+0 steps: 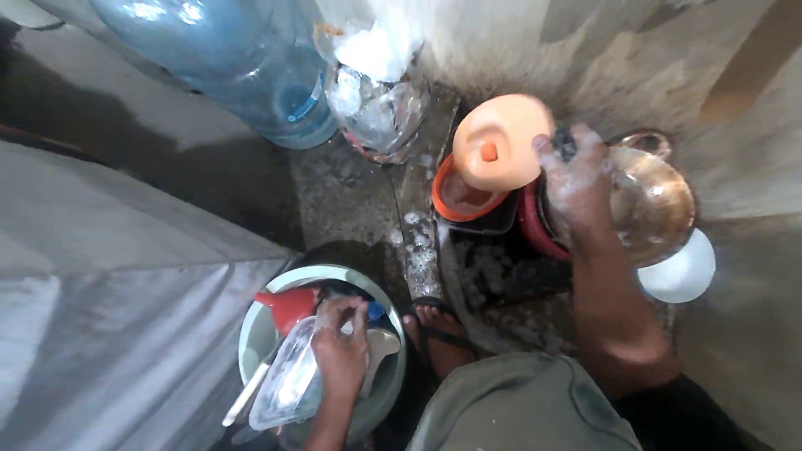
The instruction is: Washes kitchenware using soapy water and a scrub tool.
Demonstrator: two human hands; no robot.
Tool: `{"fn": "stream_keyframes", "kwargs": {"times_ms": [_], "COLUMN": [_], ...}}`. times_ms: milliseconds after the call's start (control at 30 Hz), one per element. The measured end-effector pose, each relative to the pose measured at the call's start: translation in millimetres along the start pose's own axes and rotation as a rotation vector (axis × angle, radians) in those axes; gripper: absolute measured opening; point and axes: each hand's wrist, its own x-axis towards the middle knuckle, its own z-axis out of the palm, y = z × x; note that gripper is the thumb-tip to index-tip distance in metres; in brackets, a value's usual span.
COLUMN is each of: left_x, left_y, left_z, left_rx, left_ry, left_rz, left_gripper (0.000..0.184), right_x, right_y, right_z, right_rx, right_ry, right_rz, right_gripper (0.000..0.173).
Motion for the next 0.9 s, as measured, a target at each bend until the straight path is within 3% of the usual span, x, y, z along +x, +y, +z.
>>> {"fn": "stream_keyframes", "kwargs": {"times_ms": [33,133,200,267,300,400,500,600,667,733,833,900], "left_x": [6.8,28.4,42.0,54.3,58.0,64.6,64.3,60.0,57.2,56.1,56.5,59.1], "left_y": [12.8,68.4,103.6,118.5,122.0,116.3,102.5,91.3,85.6,82.1,79.4,73.6], "left_z": [4.6,25.0,45.0,70.0,82.9,113.8,121.5,118.5,119.3,118.8,110.2,100.7], "left_rx": [-0.044,-0.239,-0.481,-0.716,-0.774,-0.724,-0.682,-0.644,-0.613,-0.583,-0.545,-0.494], "left_ry": [-0.035,-0.227,-0.407,-0.567,-0.558,-0.353,-0.286,-0.263,-0.231,-0.199,-0.153,-0.132], "left_rz": [-0.02,-0.056,-0.147,-0.288,-0.369,-0.607,-0.666,-0.663,-0.653,-0.651,-0.614,-0.556], "left_gripper": [0.018,0.026,0.042,0.069,0.071,0.046,0.041,0.041,0.041,0.04,0.04,0.043], "right_x": [-2.5,-49.4,-93.2,-124.8,-134.3,-145.1,-146.4,-101.1,-54.4,-21.4,5.4,20.9], "right_y": [24.2,41.6,43.8,60.9,72.5,107.7,158.3,217.8,264.4,315.4,368.3,399.7], "right_z": [15.5,31.6,52.7,80.8,90.7,80.8,23.9,-21.4,-30.3,-23.6,-9.4,4.6], "right_rx": [0.15,0.304,0.333,0.364,0.344,0.241,0.135,0.111,0.26,0.238,0.008,-0.074], "right_ry": [0.139,0.163,0.203,0.203,0.155,0.003,0.359,0.72,0.755,0.547,-0.076,-0.344], "right_rz": [-0.089,-0.142,-0.237,-0.445,-0.543,-0.679,-0.473,0.076,0.45,0.62,0.545,0.562], "right_gripper": [0.047,0.048,0.039,0.027,0.024,0.032,0.018,0.042,0.069,0.083,0.05,0.036]}}
